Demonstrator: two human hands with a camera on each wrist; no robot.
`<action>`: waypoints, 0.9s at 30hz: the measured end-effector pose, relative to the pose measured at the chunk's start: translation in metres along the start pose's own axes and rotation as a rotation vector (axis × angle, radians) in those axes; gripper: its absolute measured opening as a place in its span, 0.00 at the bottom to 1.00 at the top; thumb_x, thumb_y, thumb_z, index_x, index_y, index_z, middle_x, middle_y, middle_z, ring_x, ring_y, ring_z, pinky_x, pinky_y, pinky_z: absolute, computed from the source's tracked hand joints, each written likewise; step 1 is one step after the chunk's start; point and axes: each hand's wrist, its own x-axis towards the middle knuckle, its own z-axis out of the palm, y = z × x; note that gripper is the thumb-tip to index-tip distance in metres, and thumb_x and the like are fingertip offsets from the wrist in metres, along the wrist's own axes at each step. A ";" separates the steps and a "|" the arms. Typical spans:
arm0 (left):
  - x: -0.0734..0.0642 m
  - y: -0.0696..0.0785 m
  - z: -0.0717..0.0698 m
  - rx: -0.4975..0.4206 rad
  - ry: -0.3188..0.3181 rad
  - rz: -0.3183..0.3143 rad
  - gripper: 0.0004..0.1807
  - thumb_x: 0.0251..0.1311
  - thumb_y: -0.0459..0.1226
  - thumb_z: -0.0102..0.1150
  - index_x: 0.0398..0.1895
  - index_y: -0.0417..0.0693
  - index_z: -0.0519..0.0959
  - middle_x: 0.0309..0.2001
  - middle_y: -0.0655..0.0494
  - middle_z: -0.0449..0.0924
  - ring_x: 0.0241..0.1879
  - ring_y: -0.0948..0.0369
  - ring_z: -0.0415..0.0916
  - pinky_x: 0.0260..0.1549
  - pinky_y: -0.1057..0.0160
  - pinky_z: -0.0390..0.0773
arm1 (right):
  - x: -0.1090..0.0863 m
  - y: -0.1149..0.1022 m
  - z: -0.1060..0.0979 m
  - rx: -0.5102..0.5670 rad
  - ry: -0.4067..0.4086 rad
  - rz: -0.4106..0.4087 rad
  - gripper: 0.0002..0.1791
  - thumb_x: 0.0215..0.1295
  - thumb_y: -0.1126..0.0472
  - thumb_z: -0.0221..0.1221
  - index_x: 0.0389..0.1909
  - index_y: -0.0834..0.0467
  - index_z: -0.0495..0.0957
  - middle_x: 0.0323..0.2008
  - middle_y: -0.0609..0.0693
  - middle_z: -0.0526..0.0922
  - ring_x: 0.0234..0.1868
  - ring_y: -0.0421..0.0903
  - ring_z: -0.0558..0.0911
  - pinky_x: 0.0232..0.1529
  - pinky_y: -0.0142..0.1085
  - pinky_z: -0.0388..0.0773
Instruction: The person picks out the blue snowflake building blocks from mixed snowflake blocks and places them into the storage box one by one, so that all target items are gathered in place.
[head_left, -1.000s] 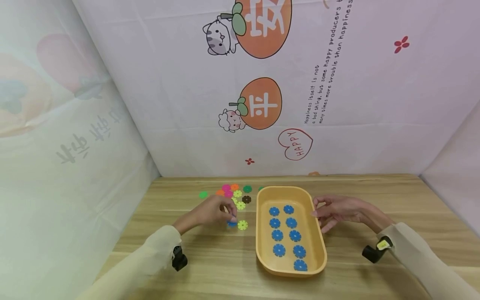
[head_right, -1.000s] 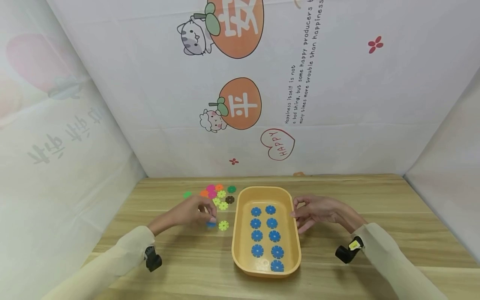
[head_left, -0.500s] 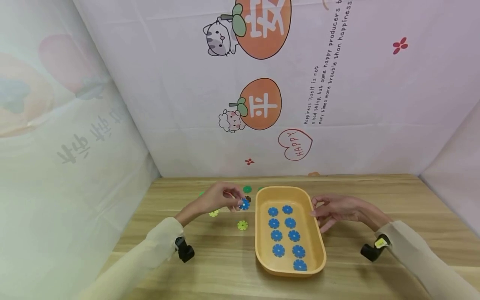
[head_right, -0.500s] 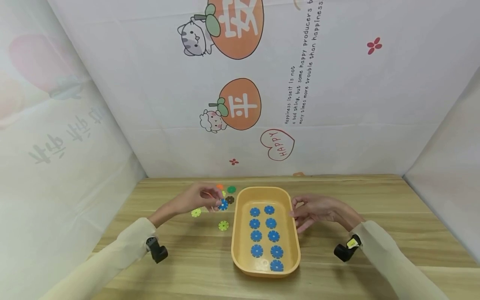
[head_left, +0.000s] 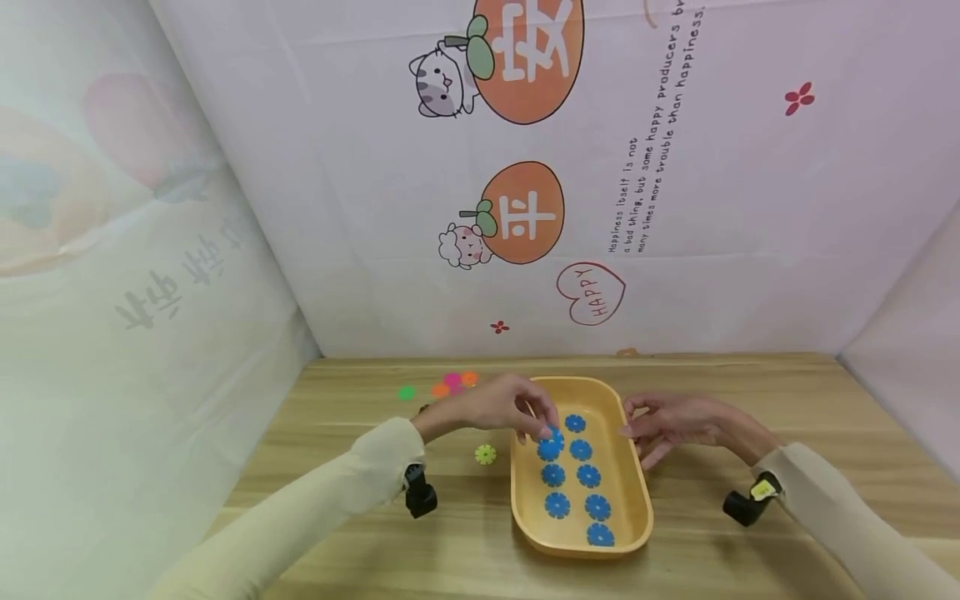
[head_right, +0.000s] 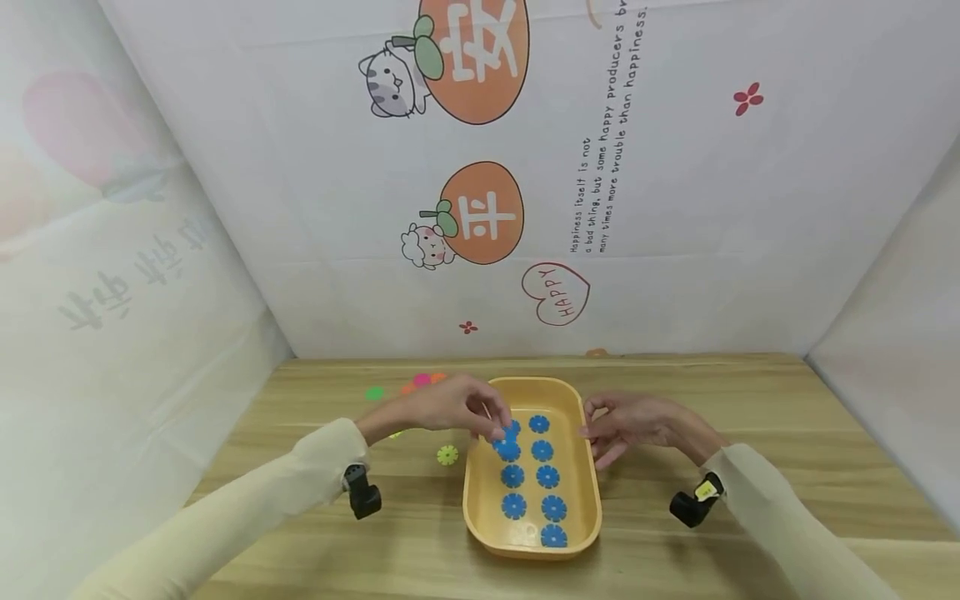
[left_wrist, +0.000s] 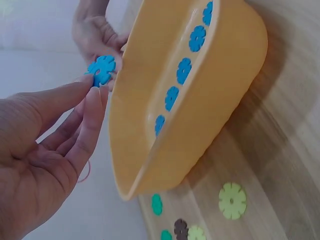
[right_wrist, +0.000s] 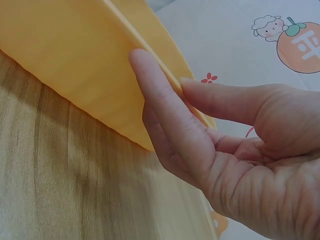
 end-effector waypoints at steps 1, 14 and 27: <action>0.003 0.001 0.003 0.000 -0.022 0.001 0.05 0.68 0.29 0.67 0.44 0.38 0.86 0.37 0.54 0.86 0.35 0.55 0.84 0.38 0.52 0.89 | 0.000 0.000 0.000 -0.001 -0.001 0.000 0.04 0.80 0.65 0.55 0.47 0.63 0.71 0.40 0.57 0.85 0.41 0.48 0.88 0.47 0.50 0.88; 0.023 -0.013 0.046 -0.066 -0.269 -0.121 0.03 0.65 0.24 0.67 0.38 0.36 0.86 0.27 0.52 0.86 0.22 0.62 0.83 0.29 0.61 0.88 | -0.002 -0.003 0.001 0.009 -0.009 0.005 0.04 0.80 0.66 0.55 0.46 0.63 0.70 0.41 0.57 0.85 0.42 0.48 0.88 0.47 0.47 0.89; 0.024 -0.019 0.061 -0.057 -0.383 -0.173 0.04 0.65 0.22 0.65 0.39 0.33 0.86 0.26 0.51 0.87 0.22 0.65 0.82 0.26 0.66 0.86 | 0.000 0.000 -0.002 0.017 -0.018 0.000 0.04 0.80 0.66 0.54 0.46 0.64 0.74 0.40 0.55 0.85 0.41 0.47 0.88 0.47 0.47 0.88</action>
